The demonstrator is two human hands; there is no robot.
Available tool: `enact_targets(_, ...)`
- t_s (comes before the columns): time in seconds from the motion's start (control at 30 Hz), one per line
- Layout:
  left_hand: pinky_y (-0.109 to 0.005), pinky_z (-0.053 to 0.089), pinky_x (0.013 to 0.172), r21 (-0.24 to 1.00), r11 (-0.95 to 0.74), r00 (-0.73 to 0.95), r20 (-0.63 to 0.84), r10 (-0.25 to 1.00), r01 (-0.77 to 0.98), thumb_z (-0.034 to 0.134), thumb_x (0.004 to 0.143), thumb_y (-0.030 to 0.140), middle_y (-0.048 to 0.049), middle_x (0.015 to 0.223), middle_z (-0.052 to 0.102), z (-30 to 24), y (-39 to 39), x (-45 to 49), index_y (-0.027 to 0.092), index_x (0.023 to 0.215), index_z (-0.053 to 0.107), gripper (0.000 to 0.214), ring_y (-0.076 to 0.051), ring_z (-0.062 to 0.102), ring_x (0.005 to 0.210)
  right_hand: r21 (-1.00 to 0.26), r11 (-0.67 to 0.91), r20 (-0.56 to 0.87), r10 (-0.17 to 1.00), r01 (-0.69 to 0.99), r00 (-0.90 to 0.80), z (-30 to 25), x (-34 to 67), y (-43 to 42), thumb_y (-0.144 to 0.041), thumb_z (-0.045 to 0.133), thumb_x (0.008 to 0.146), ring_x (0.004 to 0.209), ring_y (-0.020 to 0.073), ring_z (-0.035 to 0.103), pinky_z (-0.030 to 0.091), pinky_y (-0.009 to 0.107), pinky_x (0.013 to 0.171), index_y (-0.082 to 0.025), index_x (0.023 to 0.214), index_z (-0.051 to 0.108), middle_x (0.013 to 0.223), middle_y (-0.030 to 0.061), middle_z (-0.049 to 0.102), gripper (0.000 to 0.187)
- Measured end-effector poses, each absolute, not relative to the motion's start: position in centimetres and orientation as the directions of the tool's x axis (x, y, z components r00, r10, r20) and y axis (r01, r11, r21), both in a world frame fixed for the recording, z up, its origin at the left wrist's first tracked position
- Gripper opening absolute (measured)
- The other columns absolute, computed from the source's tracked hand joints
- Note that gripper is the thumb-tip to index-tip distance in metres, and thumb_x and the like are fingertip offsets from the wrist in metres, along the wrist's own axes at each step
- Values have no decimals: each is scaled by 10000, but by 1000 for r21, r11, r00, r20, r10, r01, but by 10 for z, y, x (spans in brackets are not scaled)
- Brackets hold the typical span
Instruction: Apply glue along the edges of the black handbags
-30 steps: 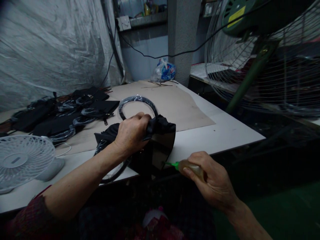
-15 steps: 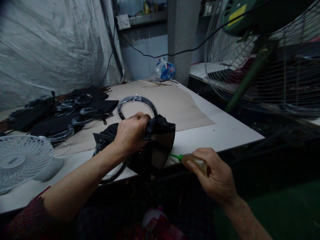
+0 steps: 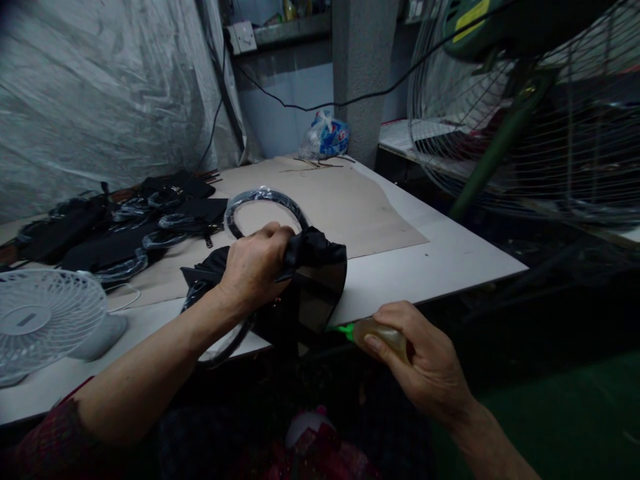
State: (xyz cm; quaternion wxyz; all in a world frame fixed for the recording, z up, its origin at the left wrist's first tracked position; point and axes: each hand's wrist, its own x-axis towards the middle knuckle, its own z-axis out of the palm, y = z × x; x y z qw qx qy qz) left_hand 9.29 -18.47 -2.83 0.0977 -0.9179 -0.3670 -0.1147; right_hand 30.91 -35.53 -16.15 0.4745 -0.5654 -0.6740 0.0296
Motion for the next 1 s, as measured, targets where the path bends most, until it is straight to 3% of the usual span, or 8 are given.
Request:
enact_targets(0.53,-375,594,692,-136,-694,694,322,644,707,627,863,273,-129,1068,706,-32,-187,86,171,1118,615,274,-316,752,937,-564,425,683,722,708,110,-157,290,-368,-187,714,942,903,223,722,612,320,736,-249,1156,651,1032,65,701,232)
enact_targets(1.0,-389,597,695,-129,-685,687,299,662,717,633,862,268,-140,1073,703,-31,-186,89,165,1125,616,283,-325,750,936,-492,488,684,729,721,-26,-158,292,-368,-179,715,946,931,227,724,624,328,745,-237,1232,620,1085,83,694,307)
